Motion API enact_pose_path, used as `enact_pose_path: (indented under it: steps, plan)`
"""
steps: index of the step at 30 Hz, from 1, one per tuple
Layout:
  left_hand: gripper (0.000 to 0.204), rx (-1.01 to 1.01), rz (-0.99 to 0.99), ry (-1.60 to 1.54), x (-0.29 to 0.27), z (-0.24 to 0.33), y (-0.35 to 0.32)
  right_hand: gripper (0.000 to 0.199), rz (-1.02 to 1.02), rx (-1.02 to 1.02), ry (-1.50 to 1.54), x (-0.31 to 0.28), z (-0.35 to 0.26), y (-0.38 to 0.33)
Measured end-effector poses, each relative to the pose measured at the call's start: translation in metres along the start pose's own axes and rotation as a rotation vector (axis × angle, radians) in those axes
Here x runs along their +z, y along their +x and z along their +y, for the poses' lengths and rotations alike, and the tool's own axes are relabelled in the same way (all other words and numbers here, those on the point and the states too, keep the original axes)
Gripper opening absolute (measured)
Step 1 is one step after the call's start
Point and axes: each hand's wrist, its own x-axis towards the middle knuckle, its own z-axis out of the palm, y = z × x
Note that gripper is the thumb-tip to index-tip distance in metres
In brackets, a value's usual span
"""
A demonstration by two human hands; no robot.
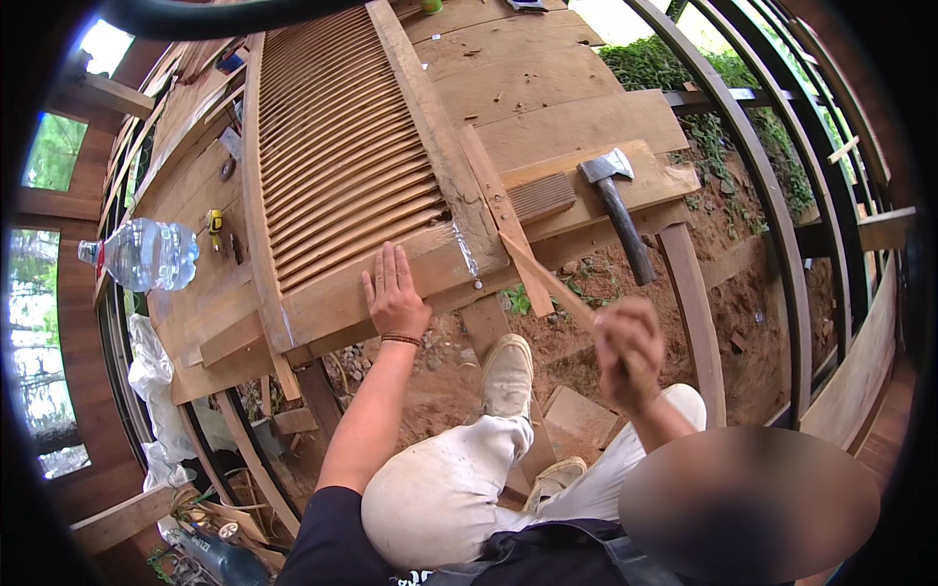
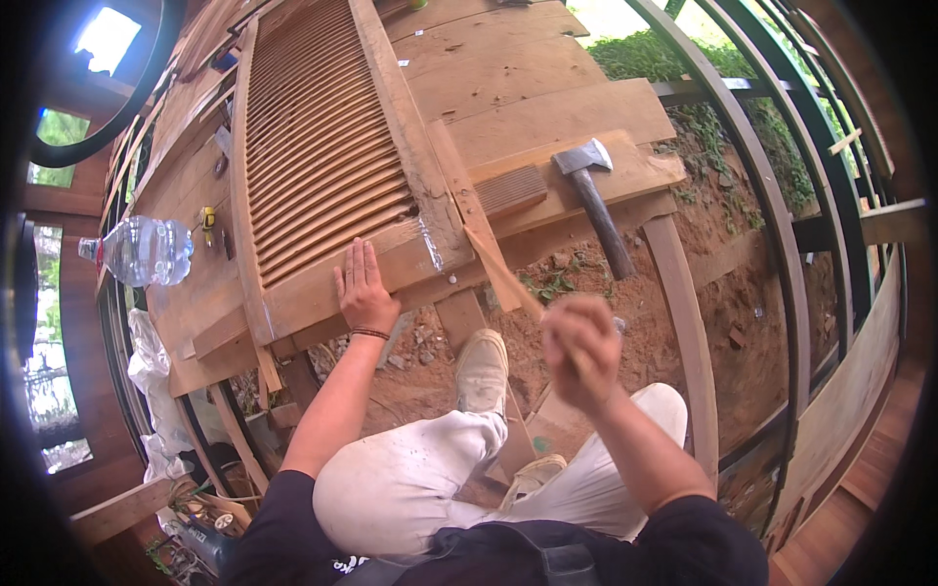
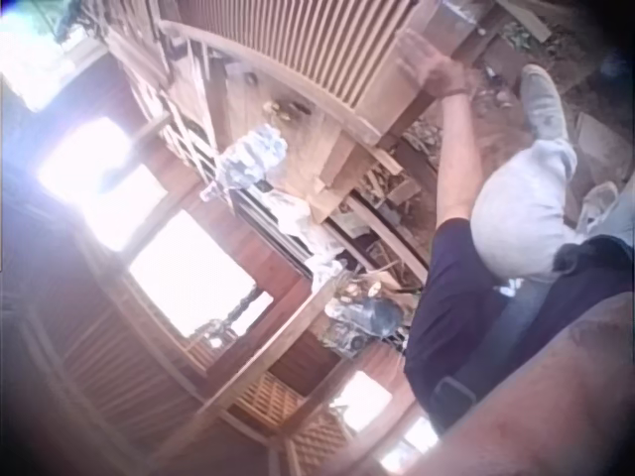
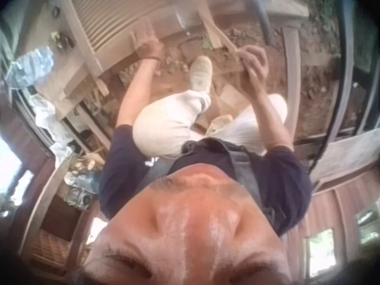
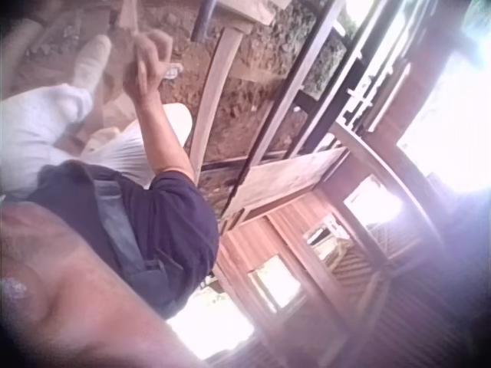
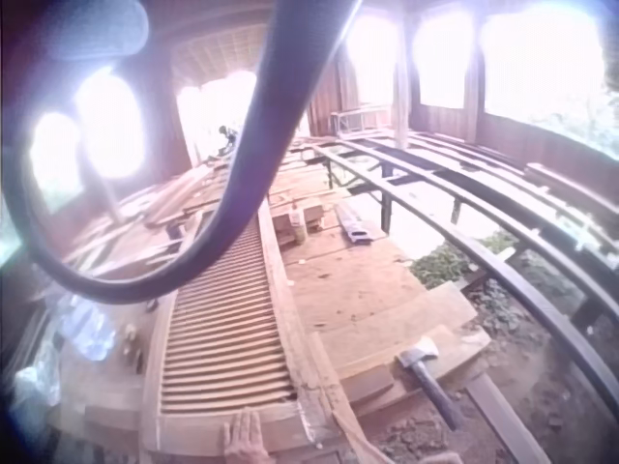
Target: The person hammers nails into a wooden slatted panel using a hammer, then walks across the wooden floor to pick up a tape measure and a small wooden block. The person returns to the panel and continues hammering nails.
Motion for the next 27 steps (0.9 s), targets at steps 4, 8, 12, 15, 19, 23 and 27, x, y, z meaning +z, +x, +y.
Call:
enact_pose_path:
  steps: [4,8,12,15,19,23,27]
  plan:
    - [0.101,-0.006,-0.040,0.047,-0.005,0.003,0.001,0.035,-0.351,0.070,0.015,-0.009,-0.007,-0.070]
    - [0.099,-0.009,-0.047,0.043,-0.003,0.004,-0.001,0.050,-0.444,0.135,0.029,-0.007,0.005,-0.097]
    - [0.097,-0.025,-0.121,0.022,-0.015,0.007,0.003,0.045,-0.359,0.070,0.055,-0.004,0.007,-0.094]
    - [0.097,-0.050,-0.203,-0.015,-0.043,0.023,0.005,0.047,-0.389,0.007,-0.015,0.001,0.005,-0.088]
    - [0.086,0.510,-0.050,-0.326,-0.083,0.091,-0.015,0.043,-0.325,-0.015,0.030,0.002,0.001,-0.080]
    - [0.047,0.929,-0.068,-0.619,-0.080,0.154,-0.009,0.053,-0.488,0.024,0.084,-0.015,0.014,-0.058]
    - [0.029,0.955,-0.074,-0.779,-0.067,0.164,0.007,0.055,-0.391,0.201,-0.328,-0.041,0.100,-0.009]
